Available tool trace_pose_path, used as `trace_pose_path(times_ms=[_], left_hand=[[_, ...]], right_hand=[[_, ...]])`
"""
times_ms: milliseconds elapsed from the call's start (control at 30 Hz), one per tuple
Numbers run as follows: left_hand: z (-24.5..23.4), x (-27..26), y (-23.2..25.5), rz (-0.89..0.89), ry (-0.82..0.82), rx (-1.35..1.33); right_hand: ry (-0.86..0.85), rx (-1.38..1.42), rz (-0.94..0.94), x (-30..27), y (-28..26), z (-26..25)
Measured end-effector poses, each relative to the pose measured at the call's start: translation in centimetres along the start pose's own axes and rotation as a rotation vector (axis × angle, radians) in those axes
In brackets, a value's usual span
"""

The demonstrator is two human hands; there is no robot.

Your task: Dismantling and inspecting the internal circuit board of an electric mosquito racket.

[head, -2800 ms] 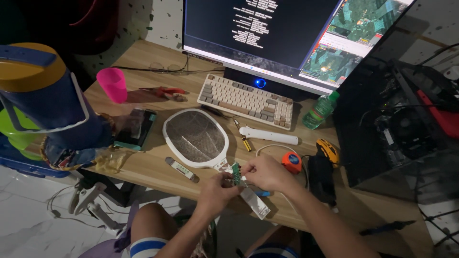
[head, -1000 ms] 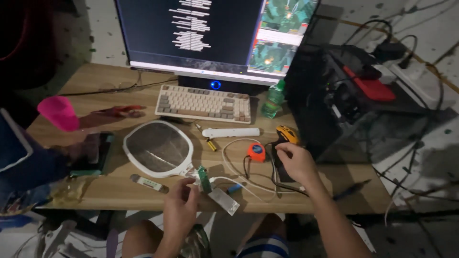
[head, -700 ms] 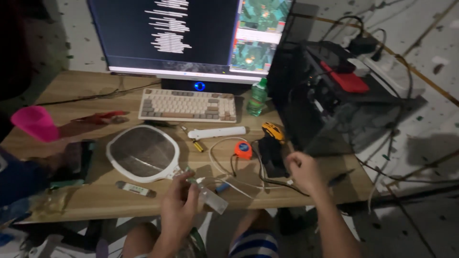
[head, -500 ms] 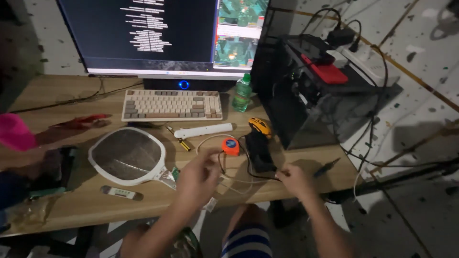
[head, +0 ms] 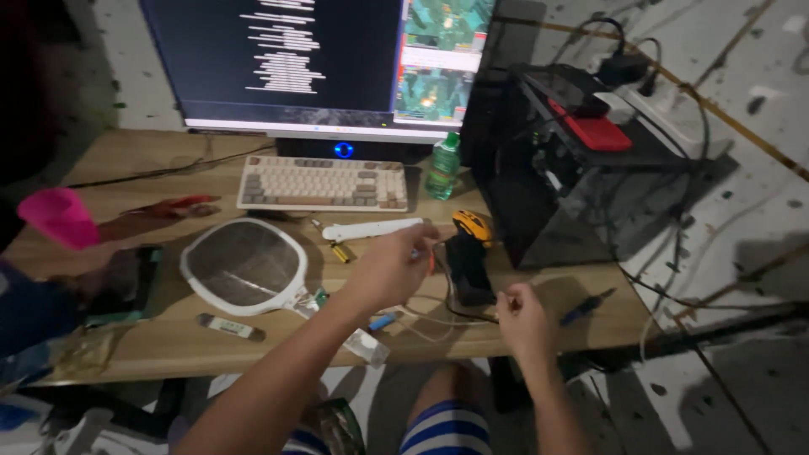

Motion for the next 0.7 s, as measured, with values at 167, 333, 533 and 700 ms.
trace_pose_path(times_ms=[167,333,533,700], left_hand=[[-6.2,-3.4,-5.5,-0.058,0.266,-0.017],[-10.7,-10.8,-11.9,-0.162,0.560,0.019],[-10.7,-16.0,-17.3,-0.255,0.604,-0.006],[-10.4,-15.5,-15.6,-0.219,0.468,0.048]], right_hand=[[0.052,0.291,-0.441,-7.6,-13.6,-3.1],[-0.261,0.330,-0.578,-13.6,-19.0,3.0],[-0.169,0.352,-0.662,-14.5,-20.3,7.5],[-0.352,0.248,-0.470,-13.8,-21.1,9.6]])
Point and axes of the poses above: each hand's wrist, its own x-axis towards the middle knuckle, its own z-axis out of the palm, y = z × x, the point moved 8 cm from there along x, towards the middle knuckle, and after that the axes turned 14 degrees about y, right-handed, at the moved point
